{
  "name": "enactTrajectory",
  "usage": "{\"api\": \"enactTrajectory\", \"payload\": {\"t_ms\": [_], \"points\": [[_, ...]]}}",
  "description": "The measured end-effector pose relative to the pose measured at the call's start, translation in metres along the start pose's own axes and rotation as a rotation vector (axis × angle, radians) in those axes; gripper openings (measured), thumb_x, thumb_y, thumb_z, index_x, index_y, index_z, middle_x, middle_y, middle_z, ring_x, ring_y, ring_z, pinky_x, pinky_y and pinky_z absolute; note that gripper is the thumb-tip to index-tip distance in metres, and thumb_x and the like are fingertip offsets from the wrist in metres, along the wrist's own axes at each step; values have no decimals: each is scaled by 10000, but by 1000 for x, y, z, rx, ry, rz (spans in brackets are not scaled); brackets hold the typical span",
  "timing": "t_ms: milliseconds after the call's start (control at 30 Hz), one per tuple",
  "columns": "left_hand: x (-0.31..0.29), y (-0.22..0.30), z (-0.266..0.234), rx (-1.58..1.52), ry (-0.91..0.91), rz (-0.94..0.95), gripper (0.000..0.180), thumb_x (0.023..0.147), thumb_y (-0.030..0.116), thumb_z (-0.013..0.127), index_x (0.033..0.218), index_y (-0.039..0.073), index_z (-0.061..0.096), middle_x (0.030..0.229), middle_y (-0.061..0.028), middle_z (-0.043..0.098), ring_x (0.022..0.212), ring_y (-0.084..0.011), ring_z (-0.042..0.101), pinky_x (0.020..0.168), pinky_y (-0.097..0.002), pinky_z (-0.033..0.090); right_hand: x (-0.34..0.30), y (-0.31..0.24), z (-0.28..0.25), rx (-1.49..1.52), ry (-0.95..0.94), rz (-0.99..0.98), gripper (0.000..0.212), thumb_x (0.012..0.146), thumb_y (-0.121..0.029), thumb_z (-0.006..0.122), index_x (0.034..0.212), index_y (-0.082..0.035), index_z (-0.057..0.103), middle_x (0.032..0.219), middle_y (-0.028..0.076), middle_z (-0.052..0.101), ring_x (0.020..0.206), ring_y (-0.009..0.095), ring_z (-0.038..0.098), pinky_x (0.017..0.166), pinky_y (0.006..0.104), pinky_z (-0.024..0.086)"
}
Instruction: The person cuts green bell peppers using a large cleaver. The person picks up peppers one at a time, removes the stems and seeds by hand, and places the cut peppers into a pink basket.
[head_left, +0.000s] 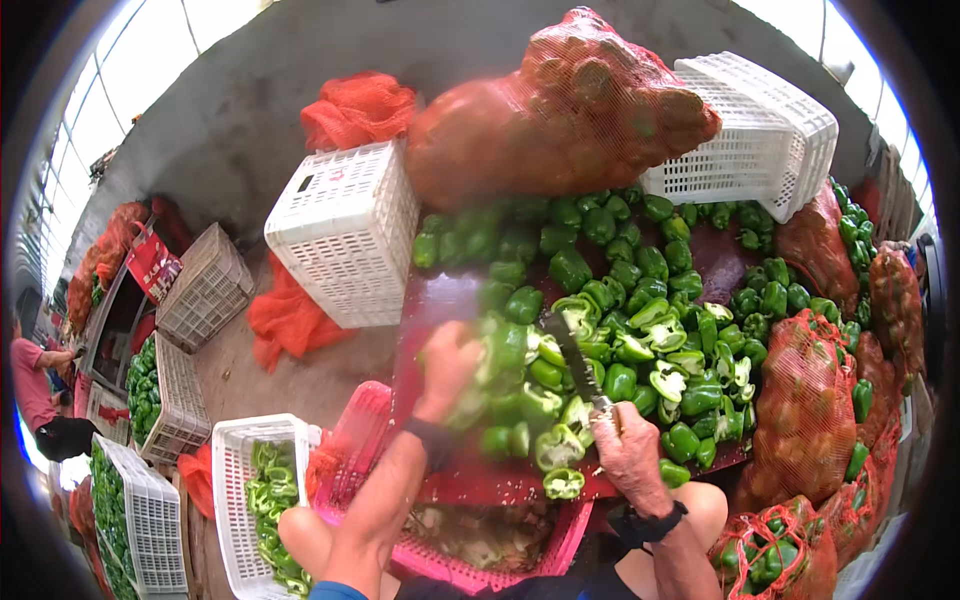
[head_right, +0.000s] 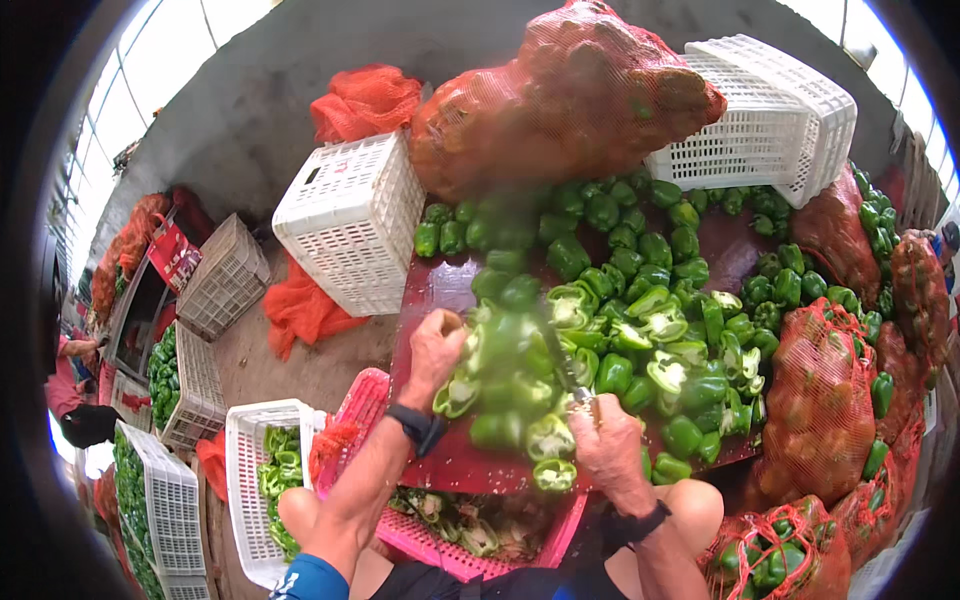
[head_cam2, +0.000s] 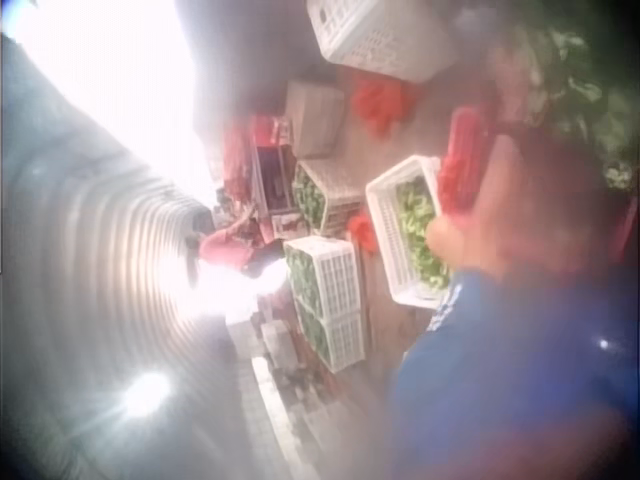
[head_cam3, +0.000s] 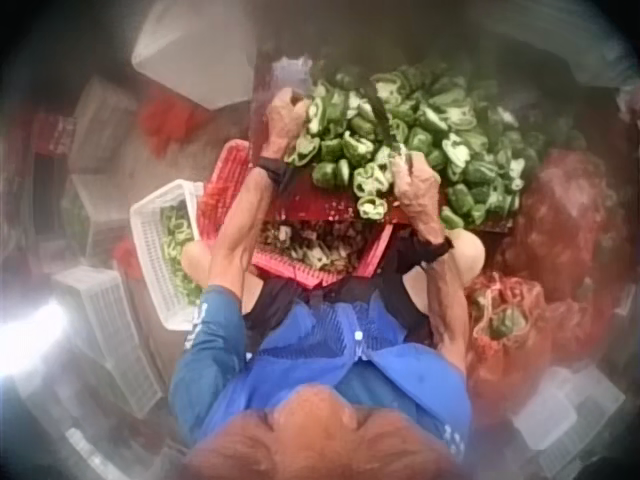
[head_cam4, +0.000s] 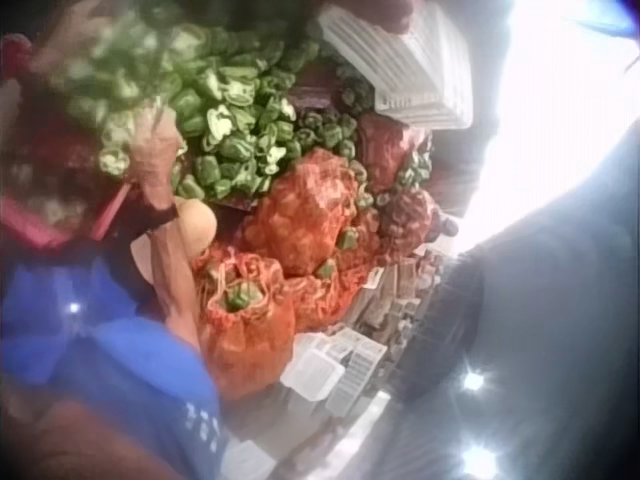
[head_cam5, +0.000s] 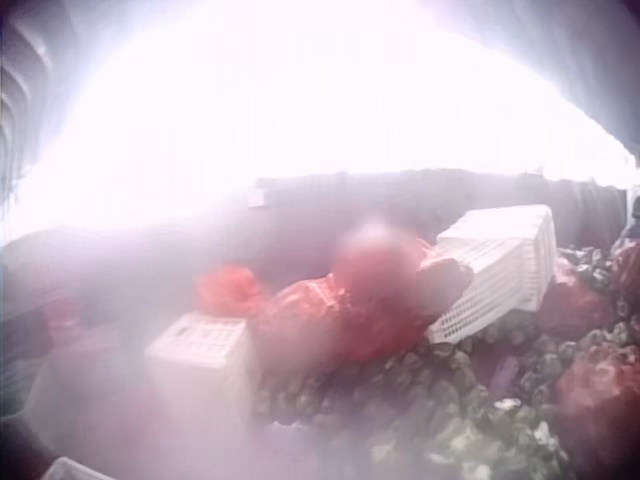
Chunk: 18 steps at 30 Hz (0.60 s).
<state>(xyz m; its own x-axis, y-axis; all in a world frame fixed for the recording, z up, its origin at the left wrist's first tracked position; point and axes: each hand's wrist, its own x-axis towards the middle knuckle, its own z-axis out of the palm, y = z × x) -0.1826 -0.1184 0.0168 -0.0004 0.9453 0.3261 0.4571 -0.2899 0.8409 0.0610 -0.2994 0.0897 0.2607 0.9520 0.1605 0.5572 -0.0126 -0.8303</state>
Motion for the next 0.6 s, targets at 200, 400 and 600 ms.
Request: {"api": "enactTrajectory", "payload": {"t_ms": [200, 400, 600], "points": [[103, -46, 52, 270, -108, 165, 429, 742, 203, 731, 1118, 15, 643, 1027, -231, 679, 966, -396, 653, 872, -444, 525, 12, 18, -16, 441, 17, 396, 340, 1009, -275, 605, 810, -12, 528, 616, -14, 467, 554, 79, 432, 490, 299, 365], [127, -58, 78, 281, -308, 88, 582, 696, 176, 783, 1234, 33, 612, 1047, -231, 691, 952, -350, 677, 859, -400, 541, 21, 9, -17, 241, -22, 314, 301, 974, -257, 640, 842, -3, 550, 645, 79, 530, 566, 181, 493, 540, 352, 402], [114, -38, 45, -37, -212, -257, 523, 672, 145, 829, 1139, 30, 623, 933, -75, 668, 815, -130, 610, 718, -282, 508, 18, 9, -3, 186, -62, 272, 285, 964, -248, 652, 857, 3, 569, 650, 93, 533, 588, 203, 508, 560, 371, 409]]}}
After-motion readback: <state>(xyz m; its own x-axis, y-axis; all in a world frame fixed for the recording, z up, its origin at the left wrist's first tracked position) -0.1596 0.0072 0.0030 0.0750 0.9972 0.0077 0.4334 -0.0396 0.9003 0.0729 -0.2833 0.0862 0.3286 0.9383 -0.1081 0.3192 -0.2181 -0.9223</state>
